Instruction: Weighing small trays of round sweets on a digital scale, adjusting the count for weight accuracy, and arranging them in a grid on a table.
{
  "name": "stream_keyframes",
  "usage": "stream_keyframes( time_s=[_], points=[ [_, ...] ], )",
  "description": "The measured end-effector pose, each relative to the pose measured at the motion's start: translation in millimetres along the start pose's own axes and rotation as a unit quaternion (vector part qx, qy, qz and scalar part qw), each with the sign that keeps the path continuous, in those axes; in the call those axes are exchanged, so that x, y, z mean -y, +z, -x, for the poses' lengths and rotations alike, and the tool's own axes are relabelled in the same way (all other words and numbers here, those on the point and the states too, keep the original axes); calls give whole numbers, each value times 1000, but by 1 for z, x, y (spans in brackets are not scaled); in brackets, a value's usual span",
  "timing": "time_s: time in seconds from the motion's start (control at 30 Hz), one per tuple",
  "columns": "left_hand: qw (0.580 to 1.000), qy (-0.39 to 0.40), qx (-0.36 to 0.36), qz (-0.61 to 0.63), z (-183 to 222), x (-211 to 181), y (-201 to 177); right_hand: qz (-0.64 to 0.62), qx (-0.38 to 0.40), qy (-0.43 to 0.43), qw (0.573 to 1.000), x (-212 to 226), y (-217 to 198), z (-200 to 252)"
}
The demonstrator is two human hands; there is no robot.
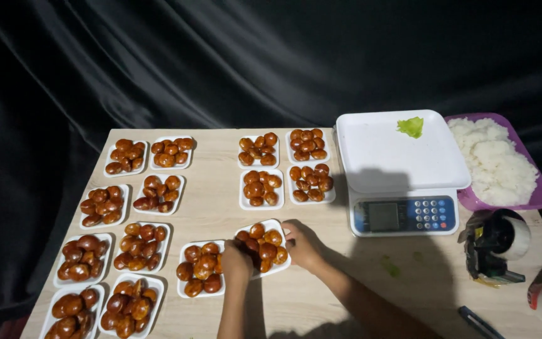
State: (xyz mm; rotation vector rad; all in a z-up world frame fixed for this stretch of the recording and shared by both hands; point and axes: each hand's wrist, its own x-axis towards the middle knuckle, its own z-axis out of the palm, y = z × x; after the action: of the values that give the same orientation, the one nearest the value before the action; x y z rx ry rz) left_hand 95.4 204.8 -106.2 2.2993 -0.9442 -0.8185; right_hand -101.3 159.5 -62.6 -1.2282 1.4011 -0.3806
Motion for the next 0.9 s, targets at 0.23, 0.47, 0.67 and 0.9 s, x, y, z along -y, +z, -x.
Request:
stream_keyframes(
  time_s=[0.23, 0.47, 0.67, 0.9],
  points=[
    [1000, 24, -12, 3, 6, -3, 2, -57, 6, 44, 997, -12, 5, -8],
    [998, 36, 6, 59, 31, -37, -21, -88, 17, 88, 992, -6, -20, 10],
    [984, 121, 31, 124, 67, -135, -40, -161, 12, 4, 987, 28, -105, 42],
    [958, 199, 100, 181, 39, -262, 51, -185, -106, -22, 977, 63, -247, 50]
  ],
)
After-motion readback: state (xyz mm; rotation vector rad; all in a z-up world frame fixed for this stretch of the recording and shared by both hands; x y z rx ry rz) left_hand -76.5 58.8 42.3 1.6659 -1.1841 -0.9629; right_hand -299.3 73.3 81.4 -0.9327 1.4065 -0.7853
